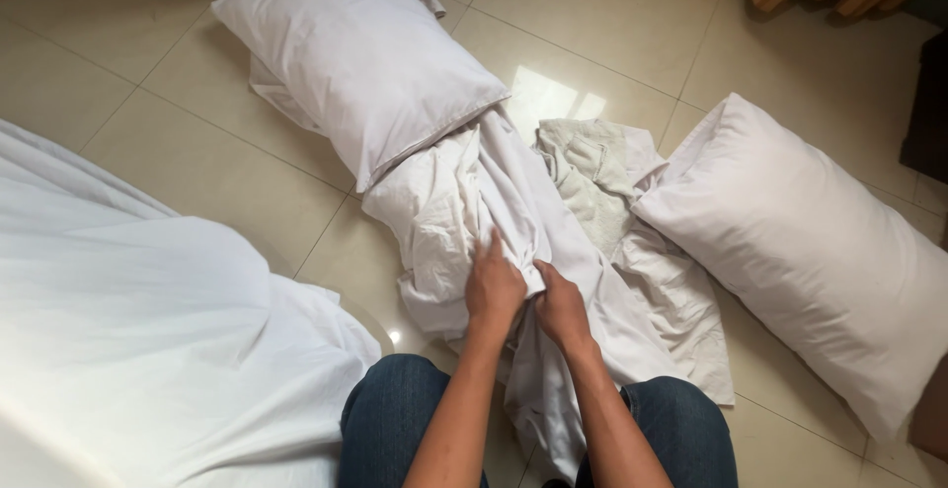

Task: The person folds a white pillowcase on the floor and places it on a bedside table. They then fold a white bedsheet on the bed and arrange white pillows on the floor.

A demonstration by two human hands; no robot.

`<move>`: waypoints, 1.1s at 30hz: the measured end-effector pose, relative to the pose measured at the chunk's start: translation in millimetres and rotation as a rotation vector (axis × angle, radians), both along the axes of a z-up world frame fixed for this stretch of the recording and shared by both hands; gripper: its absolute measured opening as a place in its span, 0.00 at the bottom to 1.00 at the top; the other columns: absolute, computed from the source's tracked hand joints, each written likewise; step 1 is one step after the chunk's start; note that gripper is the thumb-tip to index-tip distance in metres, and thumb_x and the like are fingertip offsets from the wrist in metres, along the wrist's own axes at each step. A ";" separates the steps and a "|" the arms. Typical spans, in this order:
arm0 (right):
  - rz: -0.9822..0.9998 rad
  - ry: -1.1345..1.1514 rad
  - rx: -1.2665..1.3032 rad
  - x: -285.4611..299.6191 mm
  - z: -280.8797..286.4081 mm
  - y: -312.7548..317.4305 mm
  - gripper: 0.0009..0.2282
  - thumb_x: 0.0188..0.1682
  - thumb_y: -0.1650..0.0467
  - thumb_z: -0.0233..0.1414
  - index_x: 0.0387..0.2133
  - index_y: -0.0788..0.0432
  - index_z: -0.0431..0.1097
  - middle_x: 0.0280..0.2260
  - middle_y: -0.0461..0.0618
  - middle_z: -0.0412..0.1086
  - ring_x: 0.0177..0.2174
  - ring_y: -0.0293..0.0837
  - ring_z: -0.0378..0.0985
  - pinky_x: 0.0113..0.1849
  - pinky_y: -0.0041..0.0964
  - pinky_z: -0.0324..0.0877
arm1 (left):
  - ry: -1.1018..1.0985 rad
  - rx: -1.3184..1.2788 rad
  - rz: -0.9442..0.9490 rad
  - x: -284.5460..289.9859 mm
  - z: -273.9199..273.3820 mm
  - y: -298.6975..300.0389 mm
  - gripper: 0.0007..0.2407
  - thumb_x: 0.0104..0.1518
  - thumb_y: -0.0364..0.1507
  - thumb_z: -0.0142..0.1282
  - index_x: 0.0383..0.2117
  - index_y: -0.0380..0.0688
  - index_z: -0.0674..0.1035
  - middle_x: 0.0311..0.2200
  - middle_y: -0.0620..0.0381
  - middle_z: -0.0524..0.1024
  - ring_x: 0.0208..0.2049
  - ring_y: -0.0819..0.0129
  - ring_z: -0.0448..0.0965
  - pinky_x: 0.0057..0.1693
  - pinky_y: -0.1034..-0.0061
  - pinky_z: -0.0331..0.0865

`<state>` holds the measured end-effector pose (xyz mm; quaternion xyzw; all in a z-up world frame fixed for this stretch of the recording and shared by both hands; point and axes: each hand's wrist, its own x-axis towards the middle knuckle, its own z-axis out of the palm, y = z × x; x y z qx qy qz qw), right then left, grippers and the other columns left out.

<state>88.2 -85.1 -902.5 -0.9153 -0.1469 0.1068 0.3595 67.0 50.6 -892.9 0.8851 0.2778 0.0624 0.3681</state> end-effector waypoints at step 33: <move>0.027 -0.181 0.170 -10.0 49.4 17.0 0.21 0.43 0.79 0.47 0.51 0.57 0.72 0.36 0.68 0.75 0.36 0.67 0.77 0.39 0.57 0.71 | -0.010 -0.262 -0.042 9.8 -38.4 -7.3 0.08 0.48 0.28 0.61 0.30 0.36 0.82 0.32 0.32 0.79 0.41 0.36 0.80 0.46 0.51 0.74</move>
